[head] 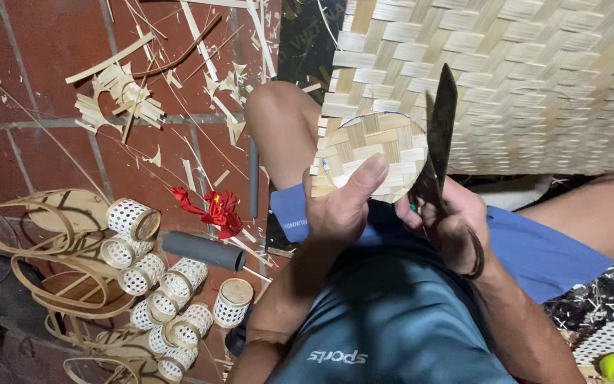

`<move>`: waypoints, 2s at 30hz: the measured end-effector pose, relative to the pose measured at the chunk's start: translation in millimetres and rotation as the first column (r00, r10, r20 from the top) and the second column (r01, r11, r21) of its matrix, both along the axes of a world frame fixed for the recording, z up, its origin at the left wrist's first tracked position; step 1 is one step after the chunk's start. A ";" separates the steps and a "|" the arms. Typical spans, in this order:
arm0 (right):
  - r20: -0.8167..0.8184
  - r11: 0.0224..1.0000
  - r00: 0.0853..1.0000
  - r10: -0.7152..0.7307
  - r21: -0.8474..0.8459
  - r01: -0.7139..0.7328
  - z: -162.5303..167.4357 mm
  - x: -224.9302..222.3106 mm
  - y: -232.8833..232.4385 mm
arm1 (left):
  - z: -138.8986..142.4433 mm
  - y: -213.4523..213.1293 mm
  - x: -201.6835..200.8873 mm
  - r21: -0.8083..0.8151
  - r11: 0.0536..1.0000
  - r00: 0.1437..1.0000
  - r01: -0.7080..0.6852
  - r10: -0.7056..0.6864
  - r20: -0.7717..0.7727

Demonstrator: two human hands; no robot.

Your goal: The person sits on the floor of a bamboo craft workshop. They fit thin bamboo strips into a small perforated basket form, bend a long bamboo strip, then hold a woven bamboo sheet and cut circular discs out of it with large scissors, trimming around a round piece.

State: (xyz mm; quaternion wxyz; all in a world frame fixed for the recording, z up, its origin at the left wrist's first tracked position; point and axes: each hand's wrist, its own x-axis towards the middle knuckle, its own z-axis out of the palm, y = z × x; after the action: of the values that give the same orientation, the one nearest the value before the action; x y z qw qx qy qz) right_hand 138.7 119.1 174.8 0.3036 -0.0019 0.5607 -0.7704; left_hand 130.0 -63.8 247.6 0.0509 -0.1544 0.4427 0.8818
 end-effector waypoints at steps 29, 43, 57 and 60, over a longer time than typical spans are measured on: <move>-0.084 0.983 0.983 0.165 0.099 -0.156 -7.0 -23.0 6.0 | 0.0 -45.0 -4.6 -0.227 0.928 0.955 0.297 -0.292 0.056; -0.219 0.974 0.948 0.229 0.054 -0.222 16.1 -44.2 17.7 | 7.1 -55.6 -24.2 -0.290 0.860 0.902 0.421 -0.429 0.037; -0.201 0.962 0.944 0.261 -0.025 -0.271 37.3 -55.1 20.4 | 12.7 -76.3 -50.1 -0.268 0.760 0.770 0.592 -0.632 -0.090; -0.208 0.969 0.947 0.246 0.086 -0.233 41.3 -58.9 24.1 | 18.7 -77.2 -59.4 -0.257 0.755 0.766 0.603 -0.638 -0.079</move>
State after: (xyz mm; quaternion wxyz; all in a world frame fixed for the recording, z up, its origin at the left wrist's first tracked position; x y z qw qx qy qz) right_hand 79.8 143.2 216.1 0.3319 -0.1447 0.6090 -0.7057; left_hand 70.6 -141.0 266.3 0.2879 0.0691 0.5647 0.7704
